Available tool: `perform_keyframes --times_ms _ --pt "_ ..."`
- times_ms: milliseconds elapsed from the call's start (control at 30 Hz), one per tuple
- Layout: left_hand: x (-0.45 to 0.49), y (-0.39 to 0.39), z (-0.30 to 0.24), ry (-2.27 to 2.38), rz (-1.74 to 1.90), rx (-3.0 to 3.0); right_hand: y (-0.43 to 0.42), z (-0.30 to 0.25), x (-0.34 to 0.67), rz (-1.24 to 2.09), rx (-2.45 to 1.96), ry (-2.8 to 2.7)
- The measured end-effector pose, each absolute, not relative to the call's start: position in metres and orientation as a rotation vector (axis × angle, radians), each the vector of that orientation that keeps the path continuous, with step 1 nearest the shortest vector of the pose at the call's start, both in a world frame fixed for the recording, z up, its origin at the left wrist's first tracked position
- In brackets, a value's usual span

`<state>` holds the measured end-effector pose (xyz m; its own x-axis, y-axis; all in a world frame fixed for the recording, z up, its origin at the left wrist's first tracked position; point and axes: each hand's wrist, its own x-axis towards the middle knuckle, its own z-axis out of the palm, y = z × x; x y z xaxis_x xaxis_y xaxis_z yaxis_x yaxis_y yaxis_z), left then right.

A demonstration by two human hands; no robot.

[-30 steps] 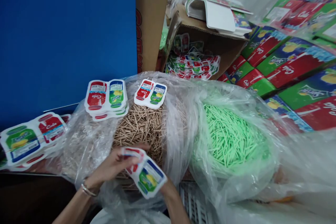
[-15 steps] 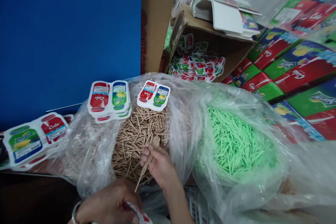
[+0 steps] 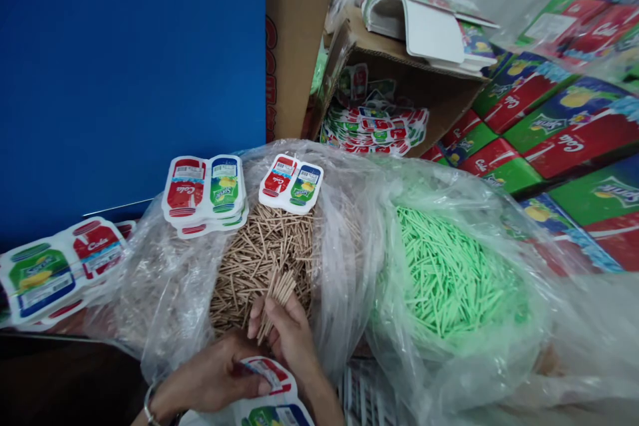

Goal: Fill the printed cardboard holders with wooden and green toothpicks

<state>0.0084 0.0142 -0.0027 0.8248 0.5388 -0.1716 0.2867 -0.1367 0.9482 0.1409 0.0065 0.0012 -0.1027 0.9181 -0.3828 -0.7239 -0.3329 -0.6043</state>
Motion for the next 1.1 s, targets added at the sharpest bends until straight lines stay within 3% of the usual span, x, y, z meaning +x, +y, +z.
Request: perform_keyframes --times_ms 267,533,700,867,1100 --pt "0.013 0.01 -0.004 0.748 0.293 1.563 -0.002 -0.009 0.144 1.814 -0.849 -0.472" --pt "-0.01 0.018 0.018 0.889 0.401 1.517 0.001 -0.007 0.172 1.253 -1.297 -1.232" --pt "-0.024 0.021 0.017 1.357 0.643 0.88 -0.005 -0.001 0.184 1.155 -1.366 -1.377" --pt "-0.014 0.027 0.017 1.39 0.836 0.697 -0.012 -0.004 0.186 1.071 -1.374 -1.414" --pt "-0.001 0.024 0.016 1.295 0.843 0.526 -0.016 -0.008 0.188 1.052 -1.382 -1.444"
